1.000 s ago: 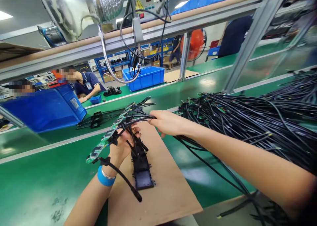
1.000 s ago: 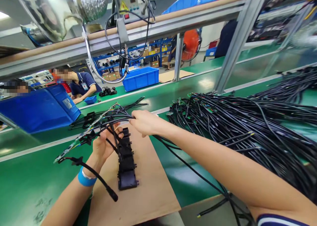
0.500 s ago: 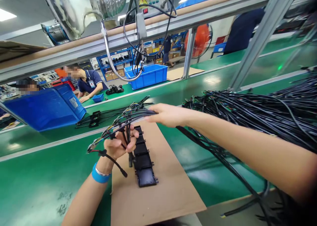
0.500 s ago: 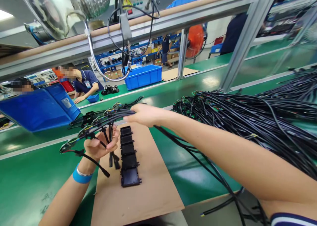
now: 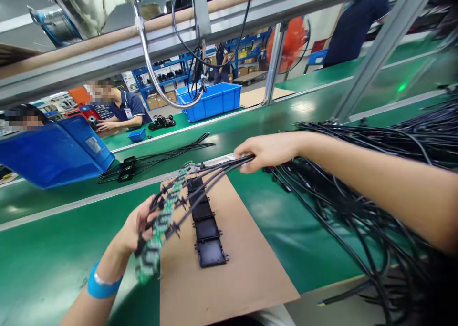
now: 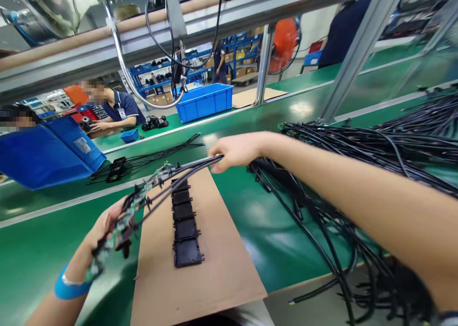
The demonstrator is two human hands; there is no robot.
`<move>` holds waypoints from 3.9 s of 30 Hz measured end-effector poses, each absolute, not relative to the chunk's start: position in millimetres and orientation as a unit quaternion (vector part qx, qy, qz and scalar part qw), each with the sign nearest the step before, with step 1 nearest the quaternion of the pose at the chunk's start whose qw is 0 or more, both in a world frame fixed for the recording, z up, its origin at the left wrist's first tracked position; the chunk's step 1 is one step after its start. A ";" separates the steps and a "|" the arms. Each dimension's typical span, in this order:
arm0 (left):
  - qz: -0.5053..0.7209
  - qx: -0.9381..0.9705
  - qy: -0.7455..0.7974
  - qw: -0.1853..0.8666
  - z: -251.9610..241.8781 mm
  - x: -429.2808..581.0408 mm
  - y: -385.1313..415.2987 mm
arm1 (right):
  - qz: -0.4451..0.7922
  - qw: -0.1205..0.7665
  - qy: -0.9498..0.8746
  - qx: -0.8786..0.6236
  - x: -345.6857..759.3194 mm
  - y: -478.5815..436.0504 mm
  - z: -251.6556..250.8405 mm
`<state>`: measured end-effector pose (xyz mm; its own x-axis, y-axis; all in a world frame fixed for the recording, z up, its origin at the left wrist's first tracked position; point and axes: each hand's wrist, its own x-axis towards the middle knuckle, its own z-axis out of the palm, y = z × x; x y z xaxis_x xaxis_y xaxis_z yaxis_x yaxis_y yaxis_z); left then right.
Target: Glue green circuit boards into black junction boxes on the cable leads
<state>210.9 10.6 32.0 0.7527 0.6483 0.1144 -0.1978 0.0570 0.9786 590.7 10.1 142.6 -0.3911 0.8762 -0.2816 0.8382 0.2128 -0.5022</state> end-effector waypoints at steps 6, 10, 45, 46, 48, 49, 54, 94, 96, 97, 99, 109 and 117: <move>0.073 0.629 0.205 0.746 12.7 198.2 -4.6 | 0.136 -0.068 -0.745 -0.650 689.1 21.3 123.3; 0.029 0.648 0.255 0.717 -8.3 233.8 2.2 | 0.164 0.002 -0.815 -0.556 649.1 30.8 65.3; 0.147 0.883 0.308 0.322 -44.1 246.1 50.1 | 0.278 0.156 -0.858 -0.403 507.6 14.3 -13.8; 0.159 0.878 0.318 0.321 -45.1 245.7 52.1 | 0.284 0.166 -0.855 -0.402 509.0 15.9 -14.9; 0.195 0.869 0.352 0.289 -45.0 245.0 60.3 | 0.299 0.194 -0.834 -0.420 514.6 24.5 -19.0; 0.216 0.865 0.372 0.260 -44.6 245.1 65.9 | 0.306 0.209 -0.819 -0.437 518.0 30.5 -22.3; 0.199 0.871 0.434 0.113 -51.8 251.2 92.4 | 0.223 0.236 -0.809 -0.490 526.5 58.6 -49.6; 0.037 0.905 0.410 0.109 -43.1 213.7 47.8 | 0.030 0.156 -0.859 -0.486 538.1 12.1 -67.8; 0.016 0.897 0.430 0.101 -35.8 198.8 42.5 | 0.028 0.150 -0.858 -0.491 539.5 12.6 -69.1; 0.020 0.893 0.440 0.089 -31.8 195.0 39.0 | 0.022 0.145 -0.858 -0.493 538.8 11.9 -68.1; 0.057 0.890 0.447 0.077 -23.7 196.8 30.7 | 0.009 0.148 -0.853 -0.500 533.0 6.5 -61.2; 0.058 0.881 0.260 0.391 -33.7 245.5 -7.9 | 0.258 0.195 -0.867 -0.379 466.6 -62.6 -23.6; 0.065 0.870 0.243 0.423 -41.0 240.3 -8.3 | 0.206 0.158 -0.888 -0.380 470.1 -80.1 -33.5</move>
